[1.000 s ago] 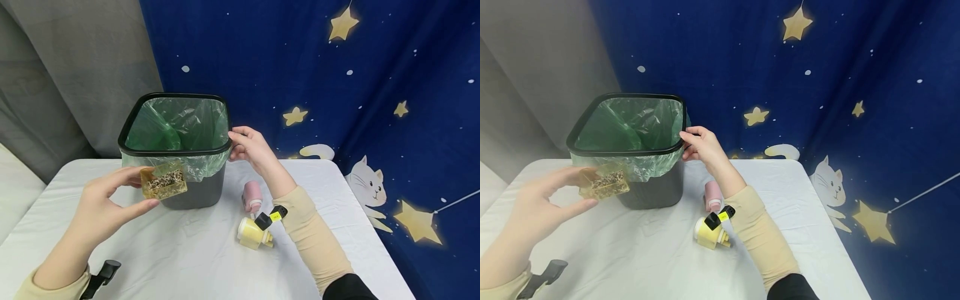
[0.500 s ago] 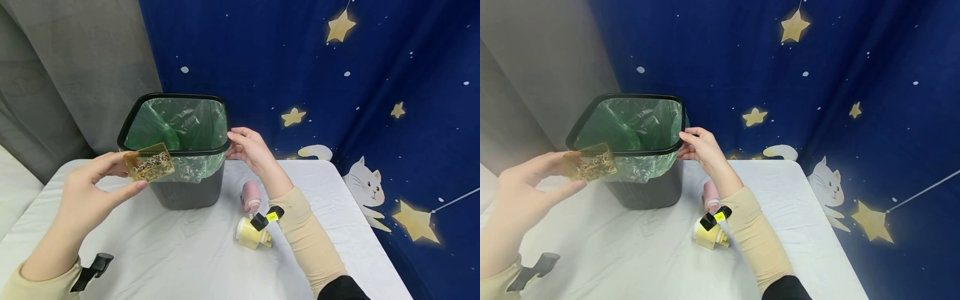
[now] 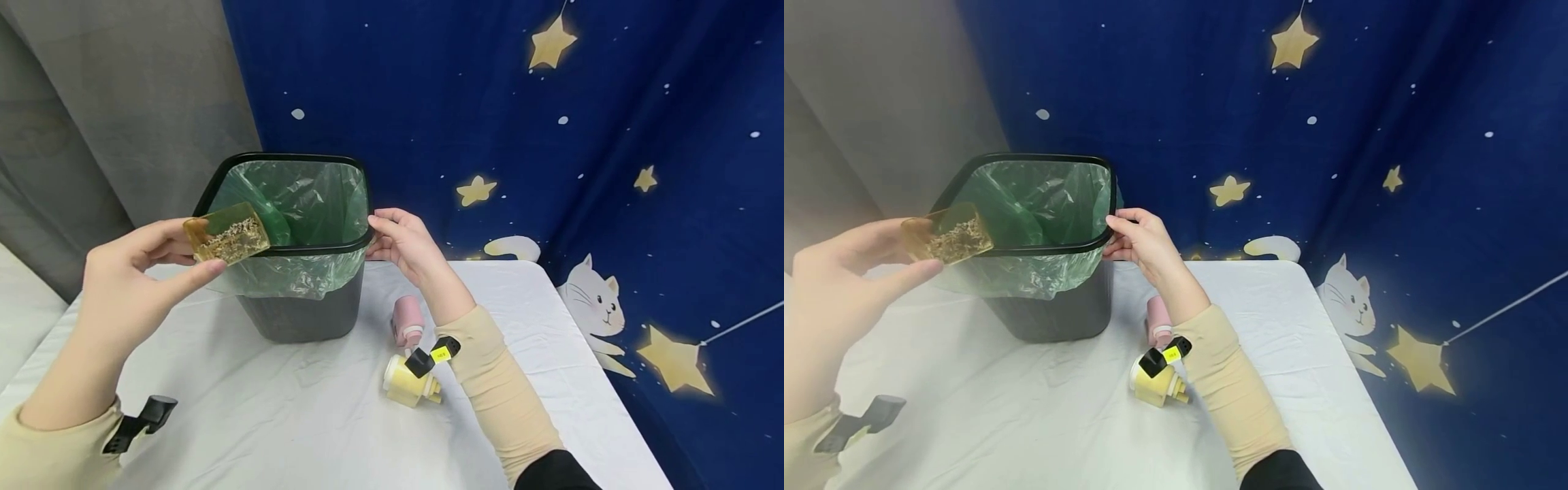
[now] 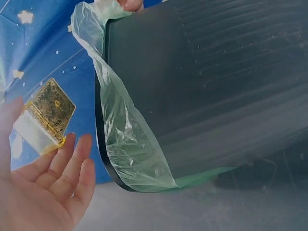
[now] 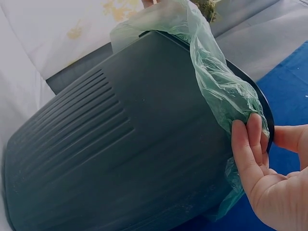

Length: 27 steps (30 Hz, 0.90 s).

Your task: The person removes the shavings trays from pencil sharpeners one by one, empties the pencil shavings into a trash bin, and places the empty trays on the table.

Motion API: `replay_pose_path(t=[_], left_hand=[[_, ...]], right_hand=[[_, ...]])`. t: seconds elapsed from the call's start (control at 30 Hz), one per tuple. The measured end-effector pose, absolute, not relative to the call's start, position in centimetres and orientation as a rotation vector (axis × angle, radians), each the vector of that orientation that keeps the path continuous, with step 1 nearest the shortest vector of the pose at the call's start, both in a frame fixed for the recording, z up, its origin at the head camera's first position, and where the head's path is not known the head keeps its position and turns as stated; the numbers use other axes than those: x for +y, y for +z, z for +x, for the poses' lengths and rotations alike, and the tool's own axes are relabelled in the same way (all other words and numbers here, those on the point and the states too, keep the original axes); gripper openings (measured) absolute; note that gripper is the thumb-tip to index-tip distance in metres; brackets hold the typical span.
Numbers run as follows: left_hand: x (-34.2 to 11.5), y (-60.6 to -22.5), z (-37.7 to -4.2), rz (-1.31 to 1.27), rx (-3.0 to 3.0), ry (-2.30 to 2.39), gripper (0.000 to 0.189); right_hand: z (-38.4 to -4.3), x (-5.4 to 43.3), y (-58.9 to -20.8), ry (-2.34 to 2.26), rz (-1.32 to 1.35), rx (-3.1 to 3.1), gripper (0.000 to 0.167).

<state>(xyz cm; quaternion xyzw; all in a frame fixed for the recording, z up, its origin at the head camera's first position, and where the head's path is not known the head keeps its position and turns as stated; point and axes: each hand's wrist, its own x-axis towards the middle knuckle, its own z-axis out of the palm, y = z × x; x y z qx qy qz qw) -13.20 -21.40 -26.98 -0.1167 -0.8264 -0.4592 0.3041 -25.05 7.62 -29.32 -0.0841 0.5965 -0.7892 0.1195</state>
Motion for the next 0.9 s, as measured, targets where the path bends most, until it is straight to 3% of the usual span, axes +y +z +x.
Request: replay_pose_path(t=[0.37,0.63,0.9], left_hand=[[-22.3,-25.9,-15.3,-0.204,-2.279,-1.233,0.041],[-22.9,-25.2,-16.9,-0.189,-2.300,-1.271,0.040],[-23.2,-24.5,-18.2,-0.151,-2.372,-1.250,0.050]], right_hand=[[-24.9,7.6,-29.2,-2.302,-0.222,1.747,0.038],[-24.9,7.5,-29.2,-2.315,-0.223,1.727,0.031],[-24.9,7.5,-29.3,-2.321,-0.222,1.720,0.032]])
